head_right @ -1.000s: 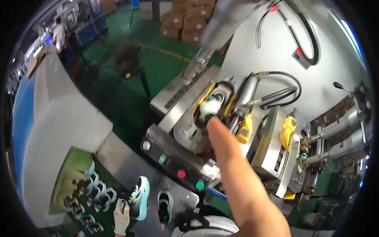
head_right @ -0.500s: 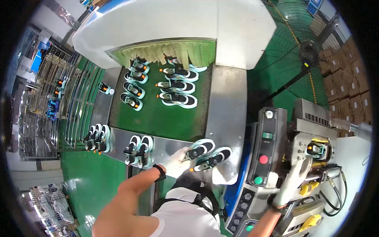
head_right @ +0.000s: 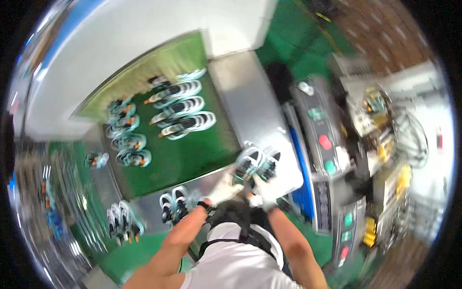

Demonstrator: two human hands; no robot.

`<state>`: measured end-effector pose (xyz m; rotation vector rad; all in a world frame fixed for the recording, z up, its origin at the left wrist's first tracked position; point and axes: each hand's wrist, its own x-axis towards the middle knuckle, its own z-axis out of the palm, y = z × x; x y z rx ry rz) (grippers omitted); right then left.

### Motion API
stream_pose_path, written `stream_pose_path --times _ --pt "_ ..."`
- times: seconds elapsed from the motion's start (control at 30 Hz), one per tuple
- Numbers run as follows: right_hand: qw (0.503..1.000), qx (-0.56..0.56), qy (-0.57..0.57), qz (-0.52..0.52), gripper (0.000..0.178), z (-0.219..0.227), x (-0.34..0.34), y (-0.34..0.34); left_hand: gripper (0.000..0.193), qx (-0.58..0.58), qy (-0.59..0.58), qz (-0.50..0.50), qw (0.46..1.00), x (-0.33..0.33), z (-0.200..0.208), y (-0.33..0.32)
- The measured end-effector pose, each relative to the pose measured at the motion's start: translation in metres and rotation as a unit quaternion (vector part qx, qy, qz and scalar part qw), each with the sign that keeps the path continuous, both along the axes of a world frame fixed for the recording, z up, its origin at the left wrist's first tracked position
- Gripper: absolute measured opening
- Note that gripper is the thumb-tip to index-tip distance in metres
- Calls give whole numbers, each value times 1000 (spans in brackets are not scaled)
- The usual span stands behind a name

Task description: Moving sneakers from a conveyor belt/heating tunnel into a sole-pressing machine and back.

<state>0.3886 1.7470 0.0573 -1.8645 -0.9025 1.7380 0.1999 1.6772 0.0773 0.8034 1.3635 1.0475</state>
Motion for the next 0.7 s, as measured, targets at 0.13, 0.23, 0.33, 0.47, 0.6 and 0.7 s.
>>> stream_pose_path --times 0.13,0.23,0.33,0.47,0.6,0.7 --pt "976 131 -134 -115 34 4 -51 2 44 -41 53 -9 998 -45 -18 22" --pt "942 146 69 -293 28 -11 18 -10 46 -86 1 -82 993 -14 14 49" --pt "931 15 159 -328 22 97 98 -59 45 59 236 -259 935 57 70 57" --pt "828 81 249 -496 16 164 130 -162 41 79 111 -397 908 125 84 33" --pt "667 201 157 -700 23 192 171 -291 60 75 46 -624 777 243 148 -16" --pt "542 253 58 -799 26 233 200 -413 51 116 -59 -721 681 344 180 -103"
